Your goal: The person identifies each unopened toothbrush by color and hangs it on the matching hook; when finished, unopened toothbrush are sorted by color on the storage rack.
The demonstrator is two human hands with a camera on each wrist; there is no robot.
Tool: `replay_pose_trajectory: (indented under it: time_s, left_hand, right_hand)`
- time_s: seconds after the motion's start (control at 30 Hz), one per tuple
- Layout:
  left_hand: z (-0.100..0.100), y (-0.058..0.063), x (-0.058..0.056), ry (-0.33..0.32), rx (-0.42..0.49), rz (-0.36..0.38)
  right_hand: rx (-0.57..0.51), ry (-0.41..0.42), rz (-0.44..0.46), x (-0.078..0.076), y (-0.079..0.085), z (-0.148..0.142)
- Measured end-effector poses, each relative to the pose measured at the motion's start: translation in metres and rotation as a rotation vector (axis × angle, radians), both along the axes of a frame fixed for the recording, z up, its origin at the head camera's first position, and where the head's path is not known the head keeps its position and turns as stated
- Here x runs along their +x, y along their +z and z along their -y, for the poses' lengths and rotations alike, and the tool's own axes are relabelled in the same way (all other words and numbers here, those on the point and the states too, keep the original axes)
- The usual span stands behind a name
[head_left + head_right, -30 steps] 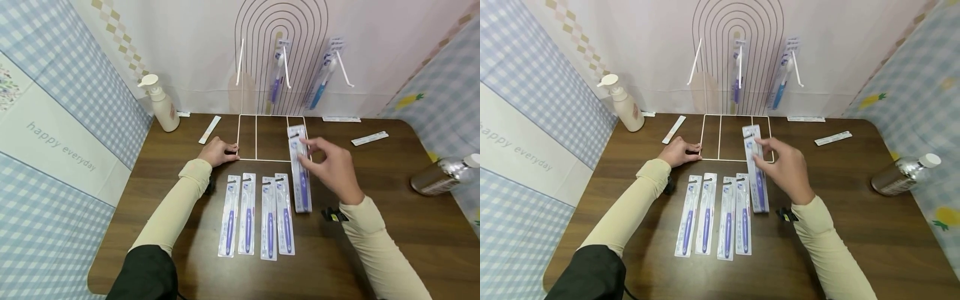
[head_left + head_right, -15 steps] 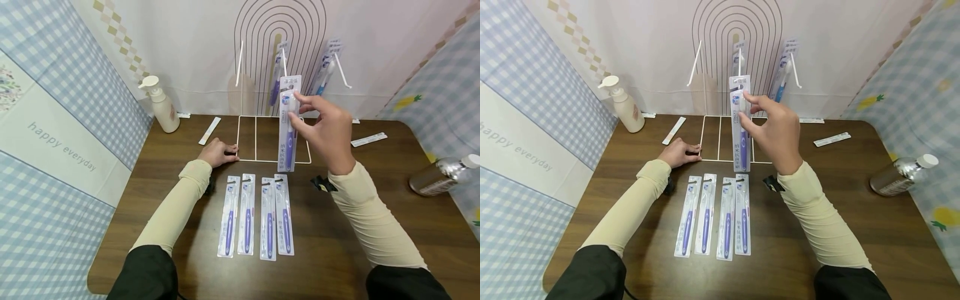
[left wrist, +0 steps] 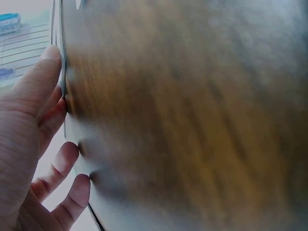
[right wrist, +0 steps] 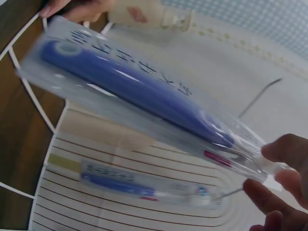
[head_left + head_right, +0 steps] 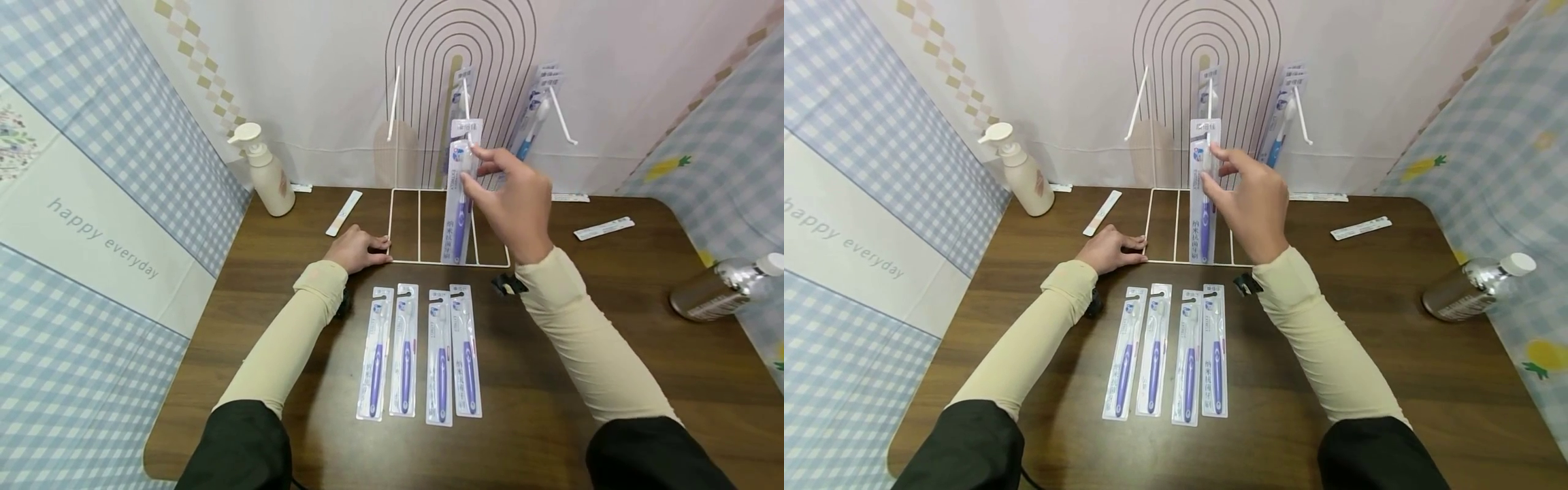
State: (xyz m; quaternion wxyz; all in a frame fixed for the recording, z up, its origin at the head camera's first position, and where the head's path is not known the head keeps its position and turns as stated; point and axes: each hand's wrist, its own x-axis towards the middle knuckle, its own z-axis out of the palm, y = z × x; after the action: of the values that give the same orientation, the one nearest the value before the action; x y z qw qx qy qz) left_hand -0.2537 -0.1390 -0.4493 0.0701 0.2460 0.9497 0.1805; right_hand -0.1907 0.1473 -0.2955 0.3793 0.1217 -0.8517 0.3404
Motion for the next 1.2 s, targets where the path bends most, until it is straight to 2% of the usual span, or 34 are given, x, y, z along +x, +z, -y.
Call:
replay_pose_trajectory:
  time_s: [0.17, 0.33, 0.53, 0.8, 1.07, 1.2]
  left_hand:
    - [0.001, 0.0, 0.0, -0.012, 0.01, 0.0]
    - [0.002, -0.001, 0.001, -0.019, 0.021, 0.002]
    - [0.003, -0.003, -0.001, -0.016, 0.014, 0.002]
    - [0.002, -0.002, -0.002, -0.015, 0.003, -0.004]
    - [0.001, -0.002, -0.001, -0.002, 0.001, 0.003]
    - [0.002, -0.001, -0.001, -0.008, 0.001, 0.0]
  right_hand:
    - [-0.004, -0.049, 0.057, -0.039, -0.002, 0.005]
    - [-0.019, -0.092, 0.152, -0.077, 0.001, 0.006]
    - [-0.027, -0.128, 0.213, -0.106, 0.003, 0.008]
    - [-0.032, -0.186, 0.236, -0.116, 0.001, 0.01]
    - [-0.041, -0.164, 0.2, -0.119, 0.0, 0.008]
    - [-0.058, -0.147, 0.201, -0.113, 0.001, 0.005]
